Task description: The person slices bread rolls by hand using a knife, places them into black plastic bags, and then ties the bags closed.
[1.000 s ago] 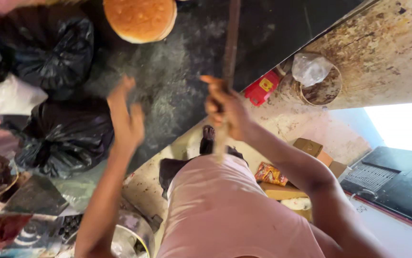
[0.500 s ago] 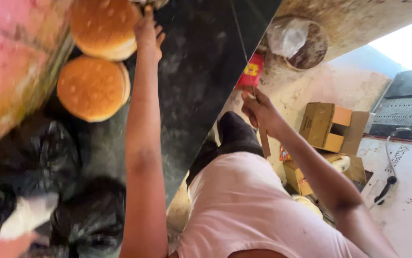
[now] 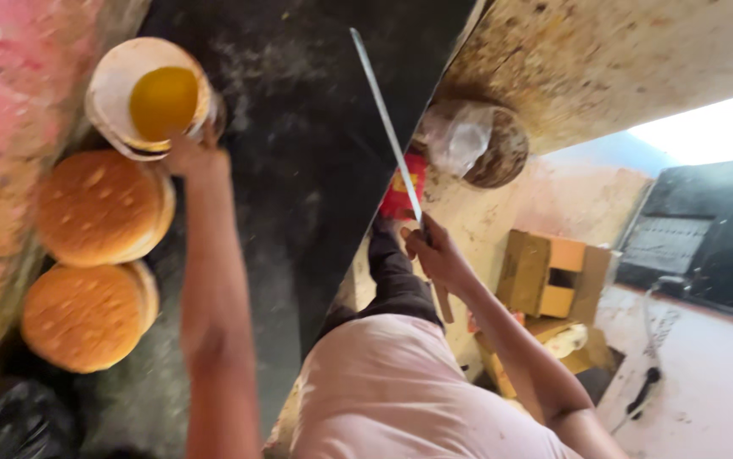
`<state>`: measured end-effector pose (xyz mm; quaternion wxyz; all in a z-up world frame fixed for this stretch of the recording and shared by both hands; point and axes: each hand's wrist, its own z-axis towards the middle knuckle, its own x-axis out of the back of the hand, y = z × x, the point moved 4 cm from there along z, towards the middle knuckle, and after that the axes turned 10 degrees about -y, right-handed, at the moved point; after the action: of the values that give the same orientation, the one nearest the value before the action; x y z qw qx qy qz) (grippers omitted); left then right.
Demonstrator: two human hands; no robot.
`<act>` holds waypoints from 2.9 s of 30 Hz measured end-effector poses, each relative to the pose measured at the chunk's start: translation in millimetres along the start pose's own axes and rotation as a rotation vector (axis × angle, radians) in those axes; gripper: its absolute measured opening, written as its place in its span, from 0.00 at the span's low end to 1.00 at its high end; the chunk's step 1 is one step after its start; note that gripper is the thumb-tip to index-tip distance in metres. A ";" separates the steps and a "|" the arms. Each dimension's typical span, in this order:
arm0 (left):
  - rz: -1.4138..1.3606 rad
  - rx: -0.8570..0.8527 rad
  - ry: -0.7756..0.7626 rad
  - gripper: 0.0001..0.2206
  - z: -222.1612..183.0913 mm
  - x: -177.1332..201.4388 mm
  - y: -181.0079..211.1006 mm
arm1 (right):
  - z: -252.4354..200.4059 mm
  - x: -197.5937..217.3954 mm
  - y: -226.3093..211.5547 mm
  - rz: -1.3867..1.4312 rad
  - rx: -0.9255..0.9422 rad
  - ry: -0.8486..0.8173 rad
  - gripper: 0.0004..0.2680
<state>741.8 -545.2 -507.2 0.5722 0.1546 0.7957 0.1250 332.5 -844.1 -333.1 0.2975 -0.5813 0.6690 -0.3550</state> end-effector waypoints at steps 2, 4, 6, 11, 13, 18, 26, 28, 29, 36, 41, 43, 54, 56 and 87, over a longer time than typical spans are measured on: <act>0.320 -0.095 0.291 0.24 -17.9 -14.7 3.6 | 13.1 28.7 -8.9 -0.010 -0.019 -0.005 0.16; 0.370 -0.064 0.268 0.24 -33.3 -50.7 -9.6 | 27.2 55.9 -15.7 -0.034 0.004 -0.007 0.17; 0.402 -0.024 0.241 0.23 -44.2 -95.1 -29.5 | 40.1 79.6 -19.6 -0.027 0.009 -0.018 0.17; 0.445 0.114 0.072 0.21 -42.9 -174.6 -129.9 | 57.0 117.7 -17.4 -0.108 0.075 0.084 0.13; 0.474 0.190 0.126 0.22 -29.0 -182.2 -188.7 | 55.0 126.6 -15.5 -0.064 0.108 0.114 0.16; 0.349 0.212 -0.033 0.22 9.4 -207.1 -355.5 | 43.3 144.0 -10.5 0.048 0.101 0.202 0.16; 0.292 0.203 0.077 0.27 -33.8 -242.1 -519.3 | 39.2 158.2 3.4 0.196 0.097 0.292 0.15; 0.356 0.249 0.003 0.29 -43.8 -253.2 -515.6 | 43.1 161.2 1.2 0.178 0.109 0.278 0.15; 0.396 0.270 -0.039 0.29 -50.7 -253.8 -503.2 | 45.0 158.4 0.3 0.157 0.117 0.259 0.15; 1.386 0.003 -0.355 0.08 -126.8 -192.2 -228.0 | 64.2 135.6 -22.5 0.060 0.210 0.088 0.16; 1.160 -0.879 0.774 0.17 -175.3 -39.6 74.1 | 74.0 94.2 -45.9 -0.038 0.247 -0.030 0.15; 0.478 -0.656 0.517 0.29 -159.0 11.0 120.6 | 69.6 73.6 -53.3 -0.069 0.233 -0.056 0.15; 0.236 -0.782 0.835 0.43 -92.9 -44.1 21.3 | -17.9 -16.8 -28.9 -0.123 0.254 -0.067 0.16; 0.186 -0.876 0.645 0.42 -83.0 -71.9 -17.0 | -28.3 -17.8 -23.6 -0.128 0.256 -0.064 0.16; 1.020 -0.736 -0.096 0.31 -104.3 7.0 89.2 | -39.4 -79.6 -34.0 -0.652 0.425 -0.095 0.15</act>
<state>649.9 -462.7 -447.0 0.4913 0.3130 0.5004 0.6405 331.5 -762.7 -283.9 0.3135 -0.7046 0.3461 -0.5342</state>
